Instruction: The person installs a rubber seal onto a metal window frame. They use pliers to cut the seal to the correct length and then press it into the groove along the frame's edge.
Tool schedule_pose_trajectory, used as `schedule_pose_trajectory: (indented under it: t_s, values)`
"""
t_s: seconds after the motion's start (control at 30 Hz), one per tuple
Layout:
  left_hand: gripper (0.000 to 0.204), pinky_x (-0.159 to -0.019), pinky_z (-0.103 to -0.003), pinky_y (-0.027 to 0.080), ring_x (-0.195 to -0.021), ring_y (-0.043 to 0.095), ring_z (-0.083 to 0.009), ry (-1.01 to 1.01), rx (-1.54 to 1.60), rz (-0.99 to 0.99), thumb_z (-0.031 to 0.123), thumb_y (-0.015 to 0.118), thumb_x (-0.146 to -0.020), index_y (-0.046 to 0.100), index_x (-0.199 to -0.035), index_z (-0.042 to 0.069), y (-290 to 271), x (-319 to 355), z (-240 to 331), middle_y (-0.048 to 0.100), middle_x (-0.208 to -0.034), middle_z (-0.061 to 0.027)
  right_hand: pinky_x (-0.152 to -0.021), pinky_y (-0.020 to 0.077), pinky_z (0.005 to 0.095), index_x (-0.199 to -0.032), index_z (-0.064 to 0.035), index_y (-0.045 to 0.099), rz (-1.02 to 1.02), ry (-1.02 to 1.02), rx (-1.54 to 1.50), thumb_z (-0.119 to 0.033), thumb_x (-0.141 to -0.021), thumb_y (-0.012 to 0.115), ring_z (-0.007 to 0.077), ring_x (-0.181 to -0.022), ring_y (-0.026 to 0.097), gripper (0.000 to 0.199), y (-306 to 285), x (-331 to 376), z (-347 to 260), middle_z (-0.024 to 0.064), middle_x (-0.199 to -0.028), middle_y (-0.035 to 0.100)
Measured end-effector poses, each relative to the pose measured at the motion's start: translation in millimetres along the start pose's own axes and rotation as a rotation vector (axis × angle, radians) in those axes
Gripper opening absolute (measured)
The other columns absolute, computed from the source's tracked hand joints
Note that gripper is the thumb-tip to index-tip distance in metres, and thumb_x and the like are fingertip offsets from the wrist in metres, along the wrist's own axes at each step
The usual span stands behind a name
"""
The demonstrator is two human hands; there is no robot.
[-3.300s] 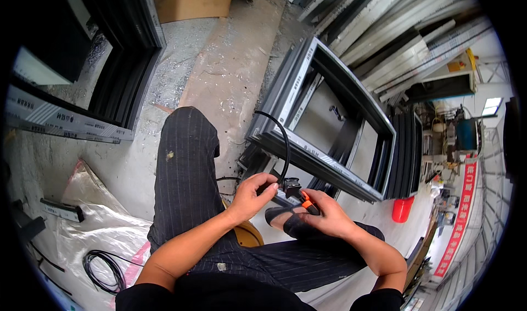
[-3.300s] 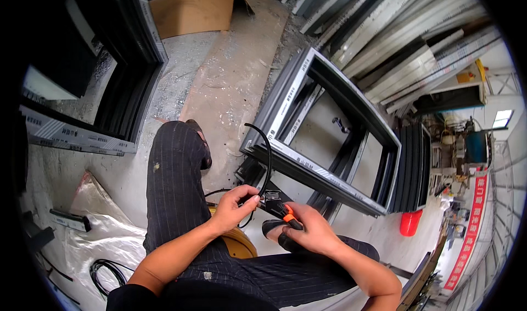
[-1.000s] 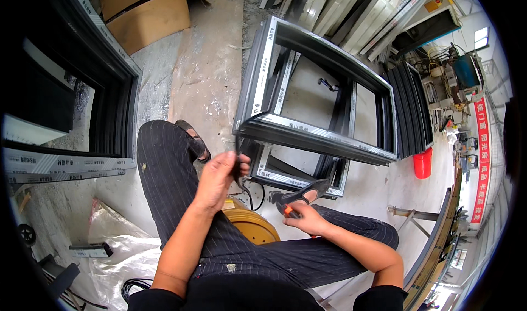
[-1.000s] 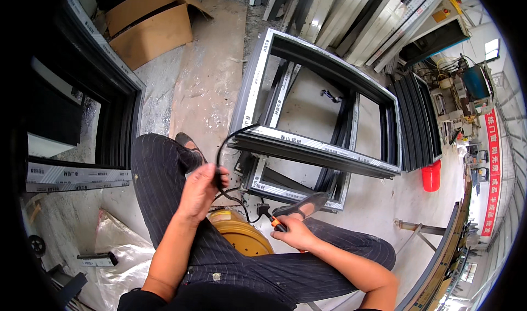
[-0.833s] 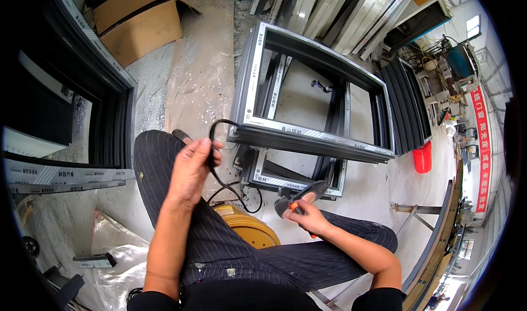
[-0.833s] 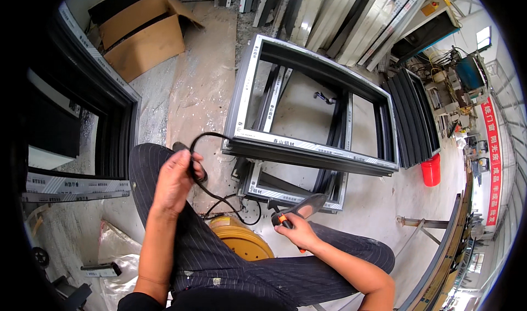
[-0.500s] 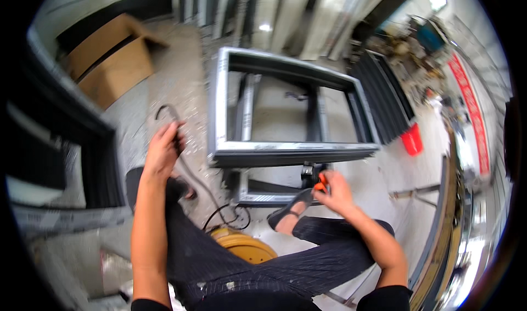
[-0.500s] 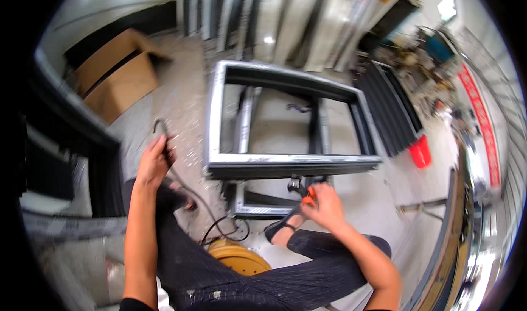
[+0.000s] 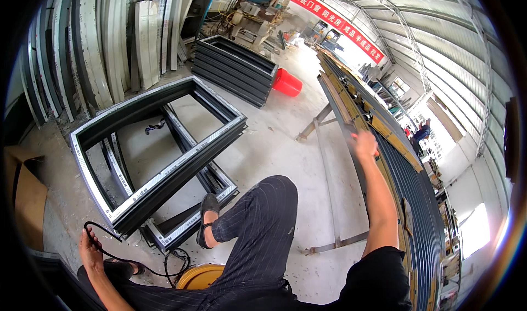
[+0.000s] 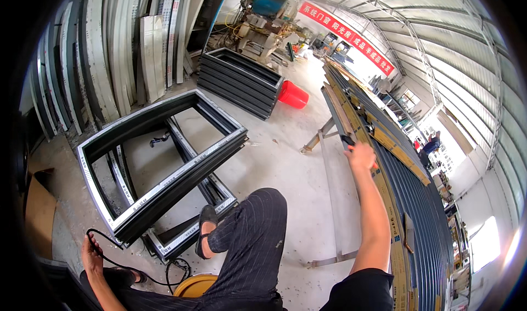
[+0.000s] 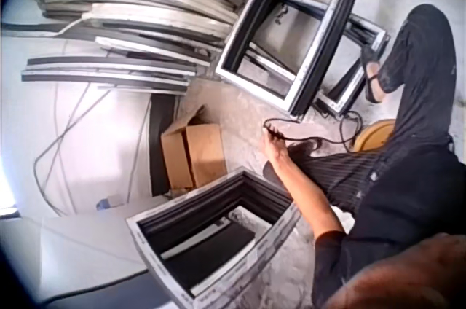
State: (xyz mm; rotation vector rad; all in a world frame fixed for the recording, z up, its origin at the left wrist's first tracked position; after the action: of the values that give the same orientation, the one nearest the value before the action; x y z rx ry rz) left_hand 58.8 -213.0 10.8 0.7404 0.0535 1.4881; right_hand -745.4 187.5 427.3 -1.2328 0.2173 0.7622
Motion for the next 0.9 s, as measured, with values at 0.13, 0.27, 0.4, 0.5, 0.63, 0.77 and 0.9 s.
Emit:
schedule_pose_trajectory:
  t_s: [0.13,0.27,0.4,0.5,0.63,0.77,0.9]
  values:
    - [0.028,-0.062,-0.017,0.039,-0.069,0.050,-0.0020,-0.034,0.017,0.019,0.039,0.065,-0.087,0.065,-0.101,0.015,-19,-10,-5,0.058,-0.080,0.0107,-0.082,0.0482,0.0452,-0.101,-0.0084,0.065,-0.198,0.215,0.128,-0.047,-0.076,0.068,0.0299,-0.103,0.057,0.046,47,33,82,0.0116,-0.102,0.062]
    - [0.027,-0.063,-0.017,0.038,-0.070,0.051,-0.0011,-0.087,0.073,0.026,0.040,0.064,-0.087,0.065,-0.103,0.018,-34,-21,-14,0.058,-0.081,0.0119,-0.088,0.0444,0.0457,-0.103,-0.0067,0.065,-0.106,0.210,0.082,-0.040,-0.080,0.064,0.0307,-0.110,0.051,0.040,74,57,82,0.0129,-0.108,0.059]
    - [0.026,-0.063,-0.017,0.039,-0.070,0.051,-0.0004,-0.098,0.060,0.046,0.039,0.062,-0.089,0.065,-0.106,0.019,-48,-31,-23,0.059,-0.083,0.0127,-0.081,0.0475,0.0428,-0.093,-0.0059,0.065,-0.012,0.151,0.140,-0.029,-0.078,0.063,0.0278,-0.100,0.055,0.027,83,50,78,0.0105,-0.100,0.059]
    - [0.027,-0.064,-0.016,0.039,-0.072,0.051,0.0001,-0.082,0.018,0.050,0.038,0.061,-0.089,0.065,-0.108,0.019,-42,-28,-23,0.059,-0.085,0.0135,-0.077,0.0480,0.0409,-0.089,-0.0066,0.064,0.095,0.136,0.232,-0.024,-0.078,0.061,0.0270,-0.093,0.057,0.021,55,37,86,0.0096,-0.094,0.059]
    - [0.028,-0.064,-0.015,0.038,-0.073,0.050,0.0006,-0.107,0.005,0.015,0.038,0.061,-0.089,0.064,-0.110,0.019,-51,-36,-28,0.058,-0.086,0.0141,-0.072,0.0459,0.0428,-0.090,-0.0066,0.064,0.267,0.169,0.295,-0.026,-0.079,0.062,0.0266,-0.092,0.058,0.022,-5,15,115,0.0082,-0.091,0.060]
    - [0.029,-0.061,-0.016,0.037,-0.067,0.048,0.0010,-0.061,-0.057,0.044,0.038,0.061,-0.089,0.064,-0.109,0.017,-54,-41,-24,0.056,-0.081,0.0133,-0.084,0.0451,0.0477,-0.104,-0.0041,0.065,-0.324,0.390,0.072,-0.044,-0.078,0.067,0.0311,-0.110,0.056,0.047,23,15,169,0.0127,-0.114,0.062]
    - [0.030,-0.061,-0.013,0.037,-0.069,0.049,0.0030,-0.113,-0.070,-0.055,0.040,0.061,-0.089,0.065,-0.109,0.017,-28,-30,-27,0.059,-0.082,0.0164,-0.089,0.0453,0.0471,-0.112,-0.0036,0.063,-0.464,0.445,-0.052,-0.053,-0.078,0.065,0.0340,-0.113,0.056,0.060,40,26,195,0.0187,-0.121,0.058]
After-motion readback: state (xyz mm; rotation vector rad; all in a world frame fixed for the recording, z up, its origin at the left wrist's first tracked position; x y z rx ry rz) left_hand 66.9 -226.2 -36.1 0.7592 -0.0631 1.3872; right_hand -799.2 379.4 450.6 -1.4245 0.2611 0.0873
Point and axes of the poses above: each hand's wrist, its own x-axis away from the middle knuckle, its own y-axis out of the palm, z = x × y, the point moved 10 cm from there along -x, towards the middle knuckle
